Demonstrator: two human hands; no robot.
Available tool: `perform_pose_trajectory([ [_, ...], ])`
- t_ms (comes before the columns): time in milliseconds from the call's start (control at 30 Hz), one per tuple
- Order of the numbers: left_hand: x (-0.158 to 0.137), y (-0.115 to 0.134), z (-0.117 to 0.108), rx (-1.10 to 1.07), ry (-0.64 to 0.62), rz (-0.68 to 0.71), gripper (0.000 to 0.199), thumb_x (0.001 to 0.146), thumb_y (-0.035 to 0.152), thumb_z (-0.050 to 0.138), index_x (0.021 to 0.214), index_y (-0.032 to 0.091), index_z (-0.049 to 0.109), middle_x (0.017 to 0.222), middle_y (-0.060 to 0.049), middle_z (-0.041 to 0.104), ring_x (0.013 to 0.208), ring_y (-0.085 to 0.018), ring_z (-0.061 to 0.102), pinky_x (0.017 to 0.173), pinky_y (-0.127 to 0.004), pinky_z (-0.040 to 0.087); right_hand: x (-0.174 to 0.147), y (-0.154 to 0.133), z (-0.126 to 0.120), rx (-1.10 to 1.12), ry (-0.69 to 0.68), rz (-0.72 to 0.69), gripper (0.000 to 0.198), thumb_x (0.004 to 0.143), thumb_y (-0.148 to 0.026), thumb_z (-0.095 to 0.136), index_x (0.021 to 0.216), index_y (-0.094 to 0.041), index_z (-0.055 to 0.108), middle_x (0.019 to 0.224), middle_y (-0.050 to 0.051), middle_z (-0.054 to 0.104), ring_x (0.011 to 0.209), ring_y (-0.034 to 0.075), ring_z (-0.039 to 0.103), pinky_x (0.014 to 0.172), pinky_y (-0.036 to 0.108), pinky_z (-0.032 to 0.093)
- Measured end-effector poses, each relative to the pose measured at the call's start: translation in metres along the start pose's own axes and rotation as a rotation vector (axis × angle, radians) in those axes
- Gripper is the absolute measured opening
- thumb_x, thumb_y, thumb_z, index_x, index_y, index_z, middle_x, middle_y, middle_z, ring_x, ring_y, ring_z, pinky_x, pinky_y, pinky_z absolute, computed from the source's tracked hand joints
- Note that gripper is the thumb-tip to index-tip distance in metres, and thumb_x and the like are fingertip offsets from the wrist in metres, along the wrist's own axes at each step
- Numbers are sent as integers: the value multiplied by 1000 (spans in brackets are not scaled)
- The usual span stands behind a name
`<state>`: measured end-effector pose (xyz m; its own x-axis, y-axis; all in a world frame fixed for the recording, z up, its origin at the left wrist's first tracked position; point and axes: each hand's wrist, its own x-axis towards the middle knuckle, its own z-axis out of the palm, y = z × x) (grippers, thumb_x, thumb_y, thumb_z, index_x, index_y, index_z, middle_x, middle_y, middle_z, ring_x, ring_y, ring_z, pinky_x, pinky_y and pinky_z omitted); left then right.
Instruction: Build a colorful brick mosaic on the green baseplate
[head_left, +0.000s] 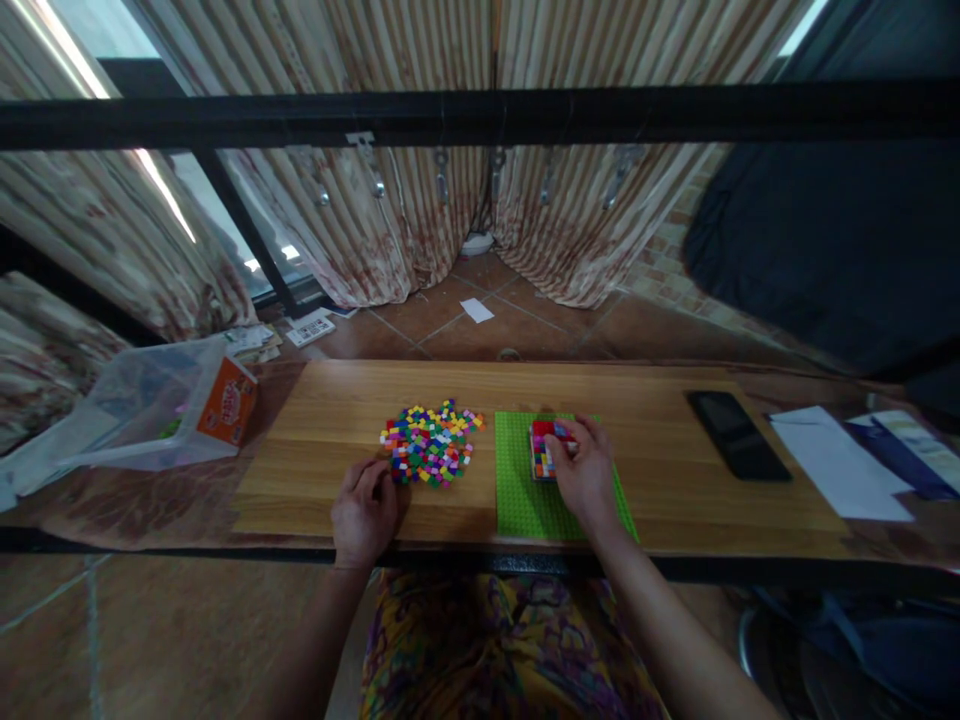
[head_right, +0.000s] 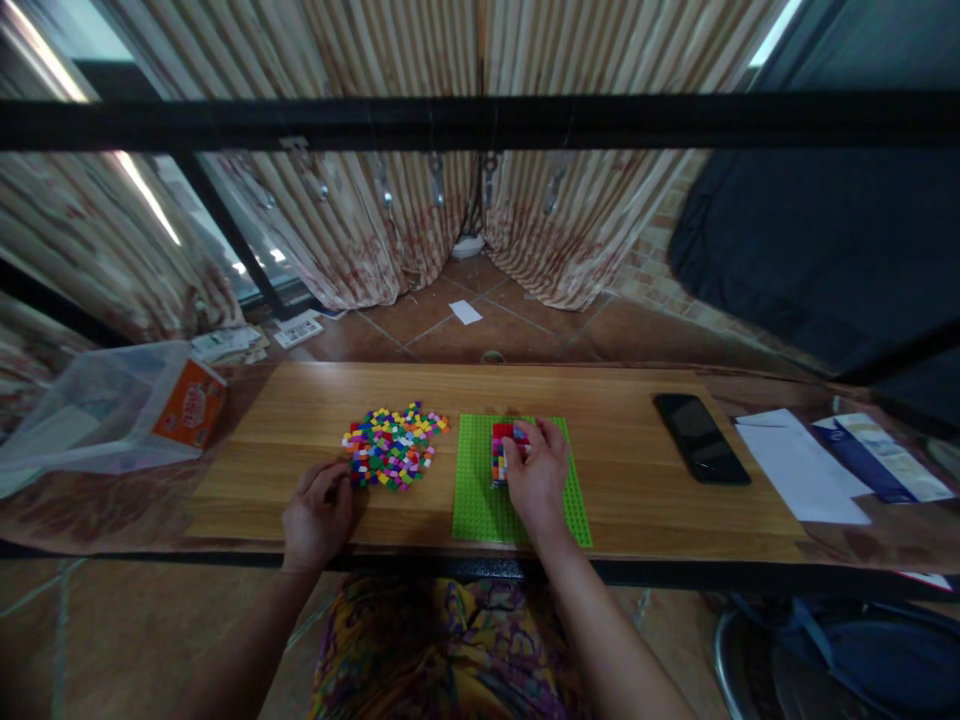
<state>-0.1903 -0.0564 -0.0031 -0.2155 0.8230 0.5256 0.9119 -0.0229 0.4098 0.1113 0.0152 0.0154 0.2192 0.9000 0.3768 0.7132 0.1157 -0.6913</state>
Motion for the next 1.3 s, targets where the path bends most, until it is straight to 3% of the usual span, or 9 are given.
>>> perform_pose_trajectory([
  [433,0,1,-2,-4,-23,-18,21,87,25,47,94,19,65,99,-9,67,90,-20,65,80,-30,53,-2,6,1,-74,-17,-87,42,89,-47,46,109,-16,66,122,17,53,118,29,47,100,49,39],
  [700,2,-9,1,21,11,57,22,87,30,47,94,19,65,99,-9,67,87,-21,66,75,-31,54,-2,4,3,-58,2,-83,36,90,-43,47,109,-20,67,121,14,55,115,27,49,99,47,40],
  [1067,5,-13,2,37,15,67,20,86,31,48,92,22,64,96,-8,67,75,-21,67,61,-30,53,0,-4,-5,61,-29,-28,31,88,-38,50,109,-23,67,121,11,56,112,27,51,96,46,43],
  [1300,5,-7,-3,21,-32,29,20,86,30,48,91,19,65,97,-9,67,74,-19,66,62,-29,53,1,1,-7,191,-37,12,30,87,-34,48,107,-21,67,122,11,55,114,25,51,101,45,41],
])
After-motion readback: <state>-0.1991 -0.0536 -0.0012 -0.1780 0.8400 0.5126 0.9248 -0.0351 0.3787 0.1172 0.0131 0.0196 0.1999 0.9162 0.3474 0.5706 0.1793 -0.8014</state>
